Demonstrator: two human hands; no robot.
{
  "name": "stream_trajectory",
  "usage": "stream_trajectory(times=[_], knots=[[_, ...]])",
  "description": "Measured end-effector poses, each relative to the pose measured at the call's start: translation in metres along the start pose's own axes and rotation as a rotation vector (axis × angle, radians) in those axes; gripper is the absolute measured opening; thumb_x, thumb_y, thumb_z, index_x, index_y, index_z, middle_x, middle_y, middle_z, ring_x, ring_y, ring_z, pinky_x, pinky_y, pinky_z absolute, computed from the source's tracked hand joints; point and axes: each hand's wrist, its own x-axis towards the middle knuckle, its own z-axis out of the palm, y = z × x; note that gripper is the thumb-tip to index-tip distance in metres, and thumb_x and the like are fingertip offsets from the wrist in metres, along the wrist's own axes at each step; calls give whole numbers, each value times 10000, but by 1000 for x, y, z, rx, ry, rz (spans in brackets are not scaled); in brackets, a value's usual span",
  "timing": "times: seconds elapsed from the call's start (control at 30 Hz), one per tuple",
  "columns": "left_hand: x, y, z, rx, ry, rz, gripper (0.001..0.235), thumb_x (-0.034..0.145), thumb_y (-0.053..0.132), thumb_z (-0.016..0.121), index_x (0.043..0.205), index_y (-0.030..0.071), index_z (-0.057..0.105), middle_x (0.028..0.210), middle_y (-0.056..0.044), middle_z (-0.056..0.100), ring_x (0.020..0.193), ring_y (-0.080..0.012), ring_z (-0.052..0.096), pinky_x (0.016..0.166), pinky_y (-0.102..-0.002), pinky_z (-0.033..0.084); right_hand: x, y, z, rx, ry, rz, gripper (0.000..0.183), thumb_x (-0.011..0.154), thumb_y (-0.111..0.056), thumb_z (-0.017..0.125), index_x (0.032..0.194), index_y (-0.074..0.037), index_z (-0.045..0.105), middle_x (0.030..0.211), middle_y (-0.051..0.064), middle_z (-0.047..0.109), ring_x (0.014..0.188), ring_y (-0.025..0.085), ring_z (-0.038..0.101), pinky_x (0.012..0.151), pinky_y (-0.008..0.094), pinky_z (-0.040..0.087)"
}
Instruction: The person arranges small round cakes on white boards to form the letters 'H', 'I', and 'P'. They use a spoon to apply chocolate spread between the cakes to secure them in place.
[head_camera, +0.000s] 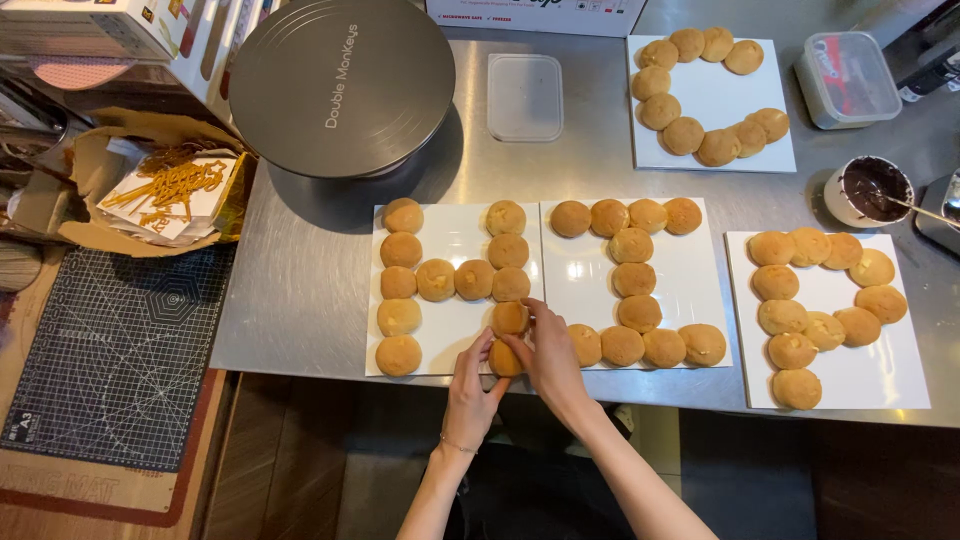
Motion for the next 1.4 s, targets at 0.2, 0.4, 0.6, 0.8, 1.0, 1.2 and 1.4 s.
stream_trajectory(times=[0.2, 0.4, 0.6, 0.8, 1.0, 1.2, 1.4], knots=[[10, 1, 3, -21, 38, -12, 780, 760, -33, 846, 1441, 83, 485, 1295, -142, 624, 1133, -238, 671, 1053, -358, 515, 14, 13, 0, -40, -23, 56, 400, 905, -102, 648, 1296, -106, 562, 1138, 152, 666, 1085, 330, 572, 882, 434, 474], [9, -2, 11, 23, 71, -105, 900, 648, -58, 904, 1439, 67, 493, 1211, -115, 614, 1098, -299, 689, 975, -384, 569, 8, -13, -23, 45, -90, 34, 520, 1010, -83, 546, 1510, -93, 406, 1262, 330, 631, 1134, 494, 654, 952, 567, 543], [4, 1, 0, 0, 46, 90, 784, 787, 100, 892, 1440, 36, 462, 1372, -157, 576, 1182, -274, 616, 1066, -354, 510, -58, -21, -24, 149, 78, 133, 343, 1023, -124, 427, 1342, -76, 544, 1290, 131, 689, 1203, 277, 674, 978, 401, 508], [-1, -8, -11, 52, 69, 74, 635, 833, 39, 822, 1389, 47, 515, 1265, -117, 676, 1087, -194, 717, 1008, -323, 560, -82, 0, 13, 147, 6, -60, 530, 1010, -88, 460, 1517, -9, 331, 1582, 220, 387, 1470, 332, 380, 1203, 424, 299], [6, -14, -2, -23, 89, 32, 541, 807, 28, 838, 1283, 62, 583, 1185, -101, 698, 977, -183, 742, 916, -296, 612, -76, -13, 15, 241, 58, 28, 520, 1011, -89, 421, 1524, -44, 347, 1564, 158, 437, 1446, 281, 424, 1182, 400, 336], [9, -15, 0, -50, 107, 64, 498, 830, 31, 819, 1273, 36, 592, 1216, -96, 701, 1004, -176, 735, 927, -280, 623, -77, -10, 14, 220, 49, -6, 550, 1016, -95, 417, 1551, -56, 297, 1596, 157, 395, 1469, 294, 393, 1177, 412, 334], [9, -12, -12, -83, -123, -75, 730, 747, -49, 839, 1400, 103, 552, 1185, -118, 643, 1030, -218, 699, 991, -333, 552, -60, -24, 0, 83, 75, -69, 543, 1023, -122, 458, 1538, -50, 305, 1628, 202, 302, 1526, 331, 275, 1204, 464, 287]])
